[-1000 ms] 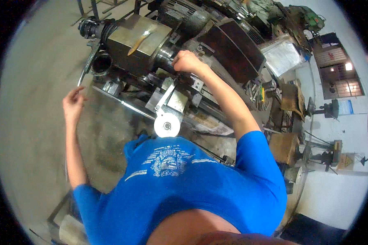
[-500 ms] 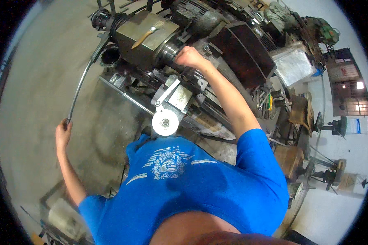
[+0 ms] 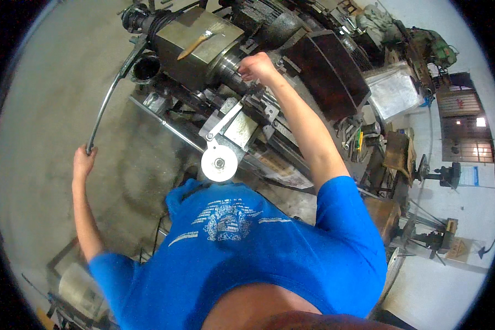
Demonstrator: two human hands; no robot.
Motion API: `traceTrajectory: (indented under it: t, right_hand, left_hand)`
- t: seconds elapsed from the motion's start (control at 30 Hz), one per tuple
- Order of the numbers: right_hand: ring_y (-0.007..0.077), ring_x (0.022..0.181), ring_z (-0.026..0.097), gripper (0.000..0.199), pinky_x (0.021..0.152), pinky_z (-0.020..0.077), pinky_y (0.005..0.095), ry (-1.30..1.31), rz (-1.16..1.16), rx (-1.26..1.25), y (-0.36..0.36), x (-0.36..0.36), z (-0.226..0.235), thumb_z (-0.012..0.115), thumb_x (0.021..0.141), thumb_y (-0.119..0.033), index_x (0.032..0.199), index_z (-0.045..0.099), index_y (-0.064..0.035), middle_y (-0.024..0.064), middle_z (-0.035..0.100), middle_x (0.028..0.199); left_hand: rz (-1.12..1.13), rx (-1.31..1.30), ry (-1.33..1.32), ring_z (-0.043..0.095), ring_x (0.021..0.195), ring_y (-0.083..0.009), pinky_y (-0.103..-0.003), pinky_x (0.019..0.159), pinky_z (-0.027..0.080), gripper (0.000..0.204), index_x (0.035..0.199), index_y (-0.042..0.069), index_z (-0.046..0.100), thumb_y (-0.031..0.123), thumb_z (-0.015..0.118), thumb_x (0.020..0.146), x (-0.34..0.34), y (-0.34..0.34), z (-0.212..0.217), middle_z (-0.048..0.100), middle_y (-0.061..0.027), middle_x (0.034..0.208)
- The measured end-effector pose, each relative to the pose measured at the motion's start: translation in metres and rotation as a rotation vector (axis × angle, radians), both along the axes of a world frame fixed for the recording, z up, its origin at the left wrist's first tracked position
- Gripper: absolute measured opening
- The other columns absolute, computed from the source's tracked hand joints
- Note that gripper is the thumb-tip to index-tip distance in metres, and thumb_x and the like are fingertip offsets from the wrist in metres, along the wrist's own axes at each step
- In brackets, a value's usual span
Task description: The person operates a metal lathe, repeatedly loading small cylindrical metal pieces into the chuck, adjusting controls, and removing finished parts. The person places the finished pieces into a nearby container.
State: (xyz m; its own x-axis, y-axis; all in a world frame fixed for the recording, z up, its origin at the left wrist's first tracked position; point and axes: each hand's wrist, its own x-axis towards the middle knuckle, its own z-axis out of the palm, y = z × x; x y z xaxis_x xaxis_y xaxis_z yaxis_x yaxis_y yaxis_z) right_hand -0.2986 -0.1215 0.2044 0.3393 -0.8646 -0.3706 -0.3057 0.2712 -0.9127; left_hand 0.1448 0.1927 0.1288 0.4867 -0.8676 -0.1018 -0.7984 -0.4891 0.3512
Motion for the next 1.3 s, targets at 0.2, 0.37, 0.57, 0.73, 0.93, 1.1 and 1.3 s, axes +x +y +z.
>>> traceTrajectory:
  t: [0.2, 0.37, 0.57, 0.73, 0.93, 1.1, 1.3]
  right_hand:
    - [0.0203, 0.042, 0.056, 0.019, 0.038, 0.0468, 0.0307, 0.014, -0.171, -0.191, 0.013, 0.005, 0.003, 0.056, 0.063, -0.009, 0.053, 0.052, 0.0057, 0.0098, 0.052, 0.051]
    - [0.0173, 0.043, 0.055, 0.017, 0.038, 0.0457, 0.0296, 0.021, -0.194, -0.298, 0.018, 0.006, 0.009, 0.056, 0.061, -0.008, 0.051, 0.050, 0.0049, 0.0077, 0.050, 0.049]
    - [0.0215, 0.049, 0.057, 0.014, 0.045, 0.0495, 0.0297, -0.045, -0.099, -0.282, 0.012, 0.005, 0.005, 0.053, 0.069, -0.008, 0.067, 0.051, 0.0056, 0.0104, 0.051, 0.059]
    - [0.0143, 0.050, 0.055, 0.016, 0.047, 0.0439, 0.0260, -0.014, -0.106, -0.309, 0.015, 0.001, -0.006, 0.054, 0.066, -0.010, 0.072, 0.056, 0.0049, 0.0069, 0.055, 0.059]
    - [0.0163, 0.057, 0.058, 0.018, 0.053, 0.0457, 0.0241, 0.054, -0.172, -0.216, 0.021, 0.011, 0.000, 0.050, 0.069, -0.010, 0.074, 0.057, 0.0056, 0.0110, 0.058, 0.070]
    - [0.0189, 0.057, 0.057, 0.022, 0.053, 0.0479, 0.0279, 0.067, -0.174, -0.247, 0.025, 0.012, 0.004, 0.050, 0.070, -0.015, 0.074, 0.053, 0.0066, 0.0166, 0.055, 0.089]
    - [0.0125, 0.053, 0.055, 0.019, 0.048, 0.0434, 0.0259, 0.199, -0.249, -0.237, 0.016, 0.016, 0.000, 0.055, 0.065, -0.016, 0.063, 0.056, 0.0022, 0.0077, 0.056, 0.058]
  left_hand:
    - [-0.005, 0.062, -0.109, 0.054, 0.072, -0.0367, -0.042, 0.061, 0.042, 0.024, 0.079, -0.001, 0.056, 0.023, 0.056, 0.074, 0.022, -0.013, -0.012, 0.057, -0.0204, 0.074]
    - [-0.066, 0.183, -0.452, 0.055, 0.073, -0.0353, -0.042, 0.066, 0.044, 0.019, 0.076, 0.000, 0.057, 0.019, 0.055, 0.072, 0.080, -0.029, -0.015, 0.057, -0.0190, 0.075]
    - [-0.144, 0.030, -0.577, 0.056, 0.068, -0.0323, -0.041, 0.062, 0.045, 0.017, 0.080, 0.001, 0.058, 0.009, 0.051, 0.067, 0.134, -0.048, -0.015, 0.058, -0.0173, 0.072]
    - [-0.205, -0.066, -0.561, 0.055, 0.066, -0.0320, -0.041, 0.059, 0.045, 0.019, 0.083, 0.003, 0.057, 0.003, 0.052, 0.065, 0.142, -0.047, -0.027, 0.057, -0.0175, 0.069]
    - [-0.325, -0.029, -0.650, 0.054, 0.059, -0.0318, -0.042, 0.050, 0.042, 0.015, 0.080, 0.004, 0.049, 0.003, 0.053, 0.066, 0.207, -0.082, -0.013, 0.054, -0.0155, 0.063]
    - [-0.428, -0.113, -0.670, 0.053, 0.057, -0.0306, -0.039, 0.050, 0.042, 0.026, 0.091, 0.005, 0.052, 0.003, 0.053, 0.065, 0.249, -0.088, -0.043, 0.054, -0.0142, 0.063]
    - [-0.362, -0.028, -0.663, 0.055, 0.068, -0.0306, -0.040, 0.059, 0.043, 0.028, 0.093, 0.006, 0.055, 0.007, 0.055, 0.066, 0.245, -0.092, -0.031, 0.057, -0.0137, 0.072]
